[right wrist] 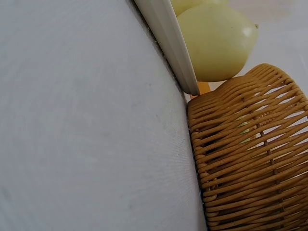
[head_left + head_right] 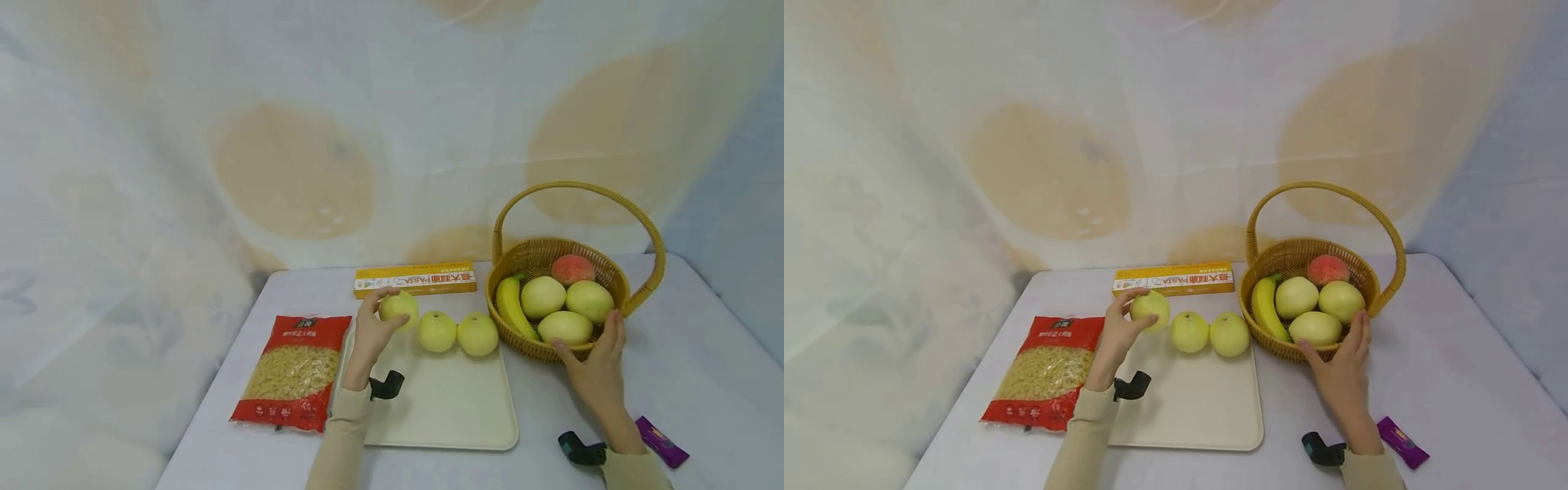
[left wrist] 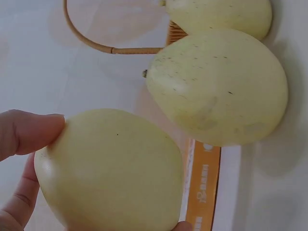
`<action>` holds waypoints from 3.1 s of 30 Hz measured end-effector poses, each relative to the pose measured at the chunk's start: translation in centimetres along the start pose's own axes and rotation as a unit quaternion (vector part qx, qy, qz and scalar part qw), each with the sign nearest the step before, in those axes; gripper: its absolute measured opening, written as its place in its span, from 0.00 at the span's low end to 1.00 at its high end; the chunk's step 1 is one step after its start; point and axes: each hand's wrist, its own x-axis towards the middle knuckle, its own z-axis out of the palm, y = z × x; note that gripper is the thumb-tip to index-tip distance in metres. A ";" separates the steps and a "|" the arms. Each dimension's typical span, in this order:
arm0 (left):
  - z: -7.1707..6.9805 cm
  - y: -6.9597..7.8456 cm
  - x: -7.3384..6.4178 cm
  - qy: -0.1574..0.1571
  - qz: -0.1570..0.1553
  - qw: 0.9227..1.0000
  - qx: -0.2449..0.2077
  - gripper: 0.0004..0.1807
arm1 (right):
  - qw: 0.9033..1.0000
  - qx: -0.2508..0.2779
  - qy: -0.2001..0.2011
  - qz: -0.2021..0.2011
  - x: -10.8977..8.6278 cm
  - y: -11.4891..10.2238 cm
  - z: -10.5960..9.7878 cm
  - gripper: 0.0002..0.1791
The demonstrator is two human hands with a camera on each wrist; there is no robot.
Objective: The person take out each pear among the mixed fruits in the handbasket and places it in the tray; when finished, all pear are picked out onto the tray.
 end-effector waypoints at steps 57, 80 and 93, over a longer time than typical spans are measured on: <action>12.1 5.6 1.1 -0.142 0.084 0.986 0.009 0.24 | 1.000 -0.001 0.001 -0.002 -0.2 -0.1 -0.1 0.59; 22.5 6.3 4.7 -0.213 -0.026 0.975 0.048 0.22 | 1.000 0.006 0.006 -0.004 -0.1 0.1 -0.1 0.61; 24.5 6.1 5.7 -0.228 -0.073 0.967 0.088 0.23 | 1.000 -0.005 0.014 -0.004 0.0 0.2 -0.2 0.61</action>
